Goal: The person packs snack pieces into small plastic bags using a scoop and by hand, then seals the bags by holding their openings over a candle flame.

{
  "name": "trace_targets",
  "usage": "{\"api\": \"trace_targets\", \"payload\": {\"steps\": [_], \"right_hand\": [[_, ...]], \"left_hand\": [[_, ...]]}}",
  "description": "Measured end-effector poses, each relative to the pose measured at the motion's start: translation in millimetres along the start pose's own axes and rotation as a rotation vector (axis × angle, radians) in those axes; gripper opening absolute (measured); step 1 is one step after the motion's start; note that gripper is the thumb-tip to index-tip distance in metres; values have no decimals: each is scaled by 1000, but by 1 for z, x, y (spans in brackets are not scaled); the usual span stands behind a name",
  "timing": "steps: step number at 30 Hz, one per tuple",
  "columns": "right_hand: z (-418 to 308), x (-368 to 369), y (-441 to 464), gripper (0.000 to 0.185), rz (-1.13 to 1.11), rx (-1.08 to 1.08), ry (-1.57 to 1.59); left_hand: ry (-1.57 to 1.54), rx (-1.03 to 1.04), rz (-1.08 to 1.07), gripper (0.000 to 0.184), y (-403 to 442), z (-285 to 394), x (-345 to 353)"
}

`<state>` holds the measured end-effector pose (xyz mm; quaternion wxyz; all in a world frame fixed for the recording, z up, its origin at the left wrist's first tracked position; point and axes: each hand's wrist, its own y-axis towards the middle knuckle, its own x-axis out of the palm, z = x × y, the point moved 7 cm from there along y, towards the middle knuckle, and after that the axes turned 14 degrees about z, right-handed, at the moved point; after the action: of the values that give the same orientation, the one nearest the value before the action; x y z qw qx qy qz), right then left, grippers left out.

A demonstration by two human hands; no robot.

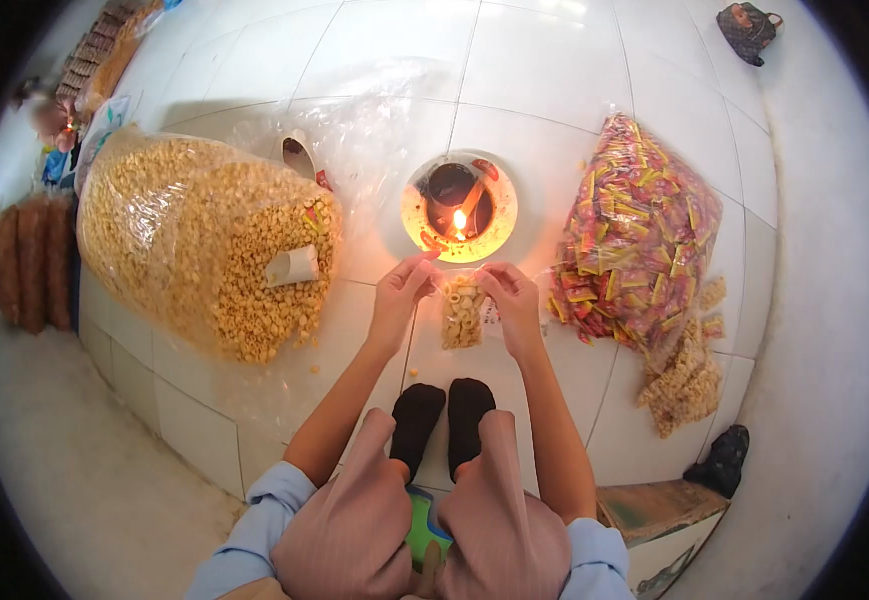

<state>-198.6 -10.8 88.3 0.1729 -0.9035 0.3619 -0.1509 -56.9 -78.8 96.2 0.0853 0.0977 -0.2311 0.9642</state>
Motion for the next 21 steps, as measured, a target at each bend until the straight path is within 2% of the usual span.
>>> {"api": "trace_targets", "payload": {"steps": [2,7,21], "right_hand": [[3,0,5,11,51,-24,38],[12,1,13,12,75,-51,-28],[26,1,39,16,159,-77,-92]], "left_hand": [[-49,-47,78,22,2,-12,0],[-3,68,121,19,5,-24,1],[-49,-21,258,21,26,-42,-8]]}}
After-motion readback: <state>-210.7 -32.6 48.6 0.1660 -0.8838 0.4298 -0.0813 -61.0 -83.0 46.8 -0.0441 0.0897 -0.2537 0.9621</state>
